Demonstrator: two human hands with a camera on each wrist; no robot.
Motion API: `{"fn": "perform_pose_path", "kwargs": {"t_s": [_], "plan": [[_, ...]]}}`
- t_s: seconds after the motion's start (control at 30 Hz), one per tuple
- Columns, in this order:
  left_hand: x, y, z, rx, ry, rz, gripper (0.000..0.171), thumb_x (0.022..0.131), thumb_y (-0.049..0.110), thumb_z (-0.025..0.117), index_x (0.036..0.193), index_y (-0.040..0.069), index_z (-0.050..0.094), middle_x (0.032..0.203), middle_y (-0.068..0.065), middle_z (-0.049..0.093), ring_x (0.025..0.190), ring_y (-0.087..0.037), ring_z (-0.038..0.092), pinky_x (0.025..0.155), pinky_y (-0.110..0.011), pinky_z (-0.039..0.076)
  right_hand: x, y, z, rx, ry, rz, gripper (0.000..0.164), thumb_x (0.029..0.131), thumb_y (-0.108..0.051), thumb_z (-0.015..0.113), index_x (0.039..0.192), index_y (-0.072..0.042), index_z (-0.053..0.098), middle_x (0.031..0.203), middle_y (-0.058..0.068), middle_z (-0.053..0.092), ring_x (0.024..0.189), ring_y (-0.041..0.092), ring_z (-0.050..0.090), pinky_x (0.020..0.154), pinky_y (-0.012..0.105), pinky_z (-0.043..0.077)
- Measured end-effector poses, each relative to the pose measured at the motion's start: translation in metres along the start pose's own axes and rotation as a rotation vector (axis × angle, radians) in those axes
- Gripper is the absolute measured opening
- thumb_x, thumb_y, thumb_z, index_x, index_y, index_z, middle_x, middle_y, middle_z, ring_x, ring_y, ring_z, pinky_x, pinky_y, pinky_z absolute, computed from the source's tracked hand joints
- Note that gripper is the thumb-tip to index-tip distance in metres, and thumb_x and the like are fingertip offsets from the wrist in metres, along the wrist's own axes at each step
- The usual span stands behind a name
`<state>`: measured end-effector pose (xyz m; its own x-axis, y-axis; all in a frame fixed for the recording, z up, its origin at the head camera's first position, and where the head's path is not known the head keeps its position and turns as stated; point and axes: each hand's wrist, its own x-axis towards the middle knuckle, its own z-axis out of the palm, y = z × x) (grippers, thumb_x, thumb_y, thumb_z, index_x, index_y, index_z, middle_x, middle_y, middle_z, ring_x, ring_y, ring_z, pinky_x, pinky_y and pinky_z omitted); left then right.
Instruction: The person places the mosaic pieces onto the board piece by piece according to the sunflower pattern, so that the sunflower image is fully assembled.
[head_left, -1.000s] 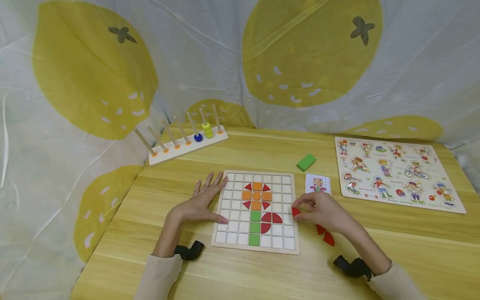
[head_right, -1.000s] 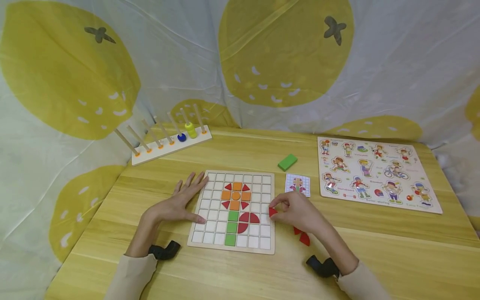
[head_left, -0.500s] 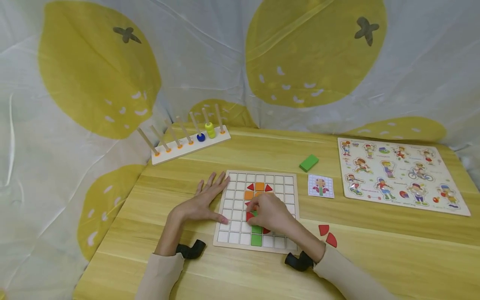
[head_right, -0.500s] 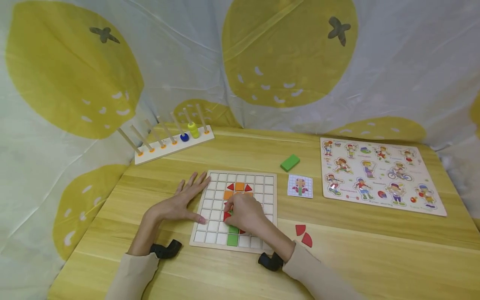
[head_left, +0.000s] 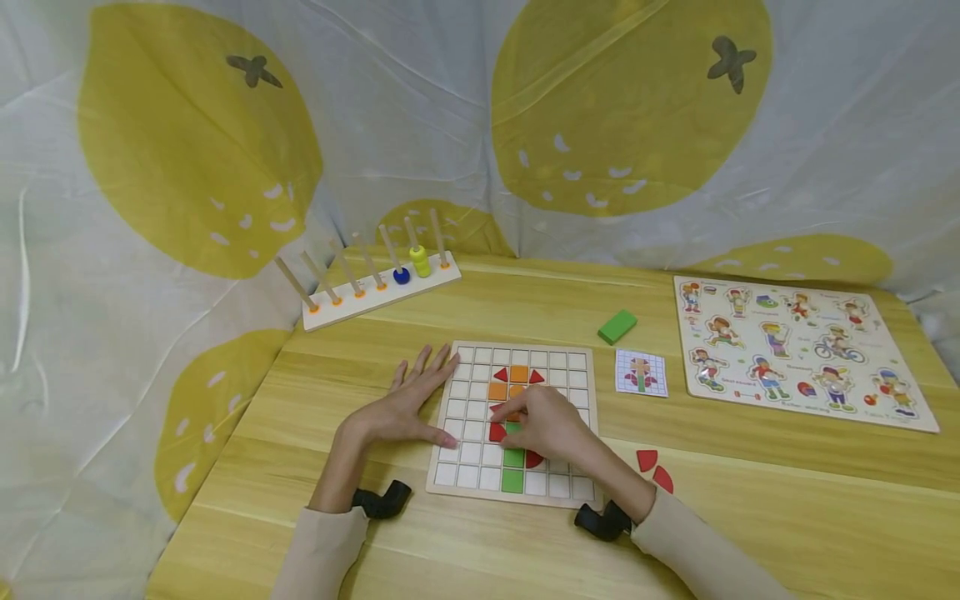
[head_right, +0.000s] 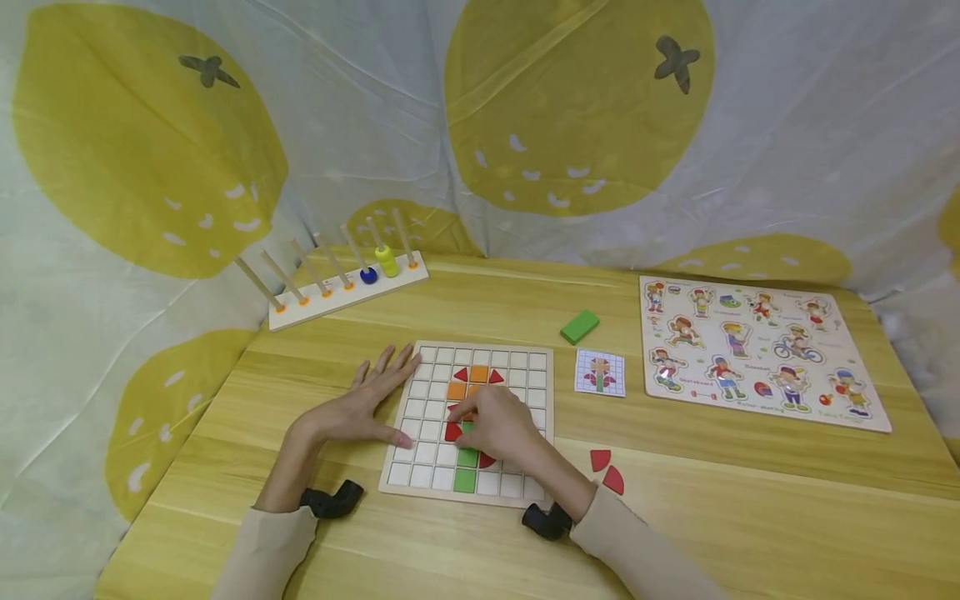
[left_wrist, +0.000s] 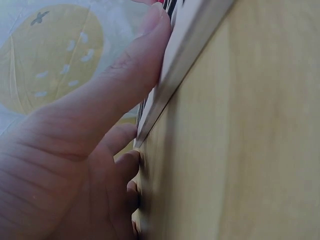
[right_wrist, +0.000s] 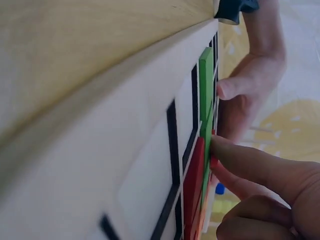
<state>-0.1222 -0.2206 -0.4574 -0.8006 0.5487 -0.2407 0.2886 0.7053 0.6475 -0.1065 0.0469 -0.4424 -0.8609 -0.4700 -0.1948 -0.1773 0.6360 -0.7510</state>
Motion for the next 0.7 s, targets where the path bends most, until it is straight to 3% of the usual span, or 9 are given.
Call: {"fn": "perform_pose_path", "kwargs": {"t_s": [0.23,0.57,0.7], "plan": [[0.0007,-0.0021,0.0007,-0.001,0.004,-0.001,0.121,0.082,0.041,0.088,0.168,0.013,0.008,0.175,-0.013,-0.01,0.159,-0.04,-0.022,0.124,-0.067,-0.016,0.0034,-0.0021,0.0041,-0.024,0.052,-0.012,0.022,0.073,-0.013,0.094,0.093,-0.016,0.086,0.101,0.004,0.079,0.061,0.01,0.039,0.05,0.02,0.026],[0.0009,-0.0018,0.0005,-0.003,0.001,-0.001,0.121,0.082,0.043,0.087,0.168,0.014,0.007,0.175,-0.012,-0.011,0.159,-0.04,-0.022,0.124,-0.066,-0.016,0.0037,0.0029,-0.0015,0.032,0.009,-0.001,0.016,0.079,-0.013,0.09,0.094,-0.016,0.086,0.069,-0.001,0.068,0.056,0.011,0.037,0.049,0.021,0.024],[0.0005,-0.0026,0.0006,-0.003,-0.002,0.0,0.121,0.082,0.043,0.087,0.168,0.013,0.008,0.175,-0.012,-0.011,0.159,-0.04,-0.022,0.124,-0.067,-0.016,0.0047,0.003,0.0006,0.02,0.02,-0.001,0.014,0.078,-0.012,0.091,0.09,-0.017,0.086,0.082,0.002,0.075,0.061,0.011,0.041,0.05,0.021,0.026]]}}
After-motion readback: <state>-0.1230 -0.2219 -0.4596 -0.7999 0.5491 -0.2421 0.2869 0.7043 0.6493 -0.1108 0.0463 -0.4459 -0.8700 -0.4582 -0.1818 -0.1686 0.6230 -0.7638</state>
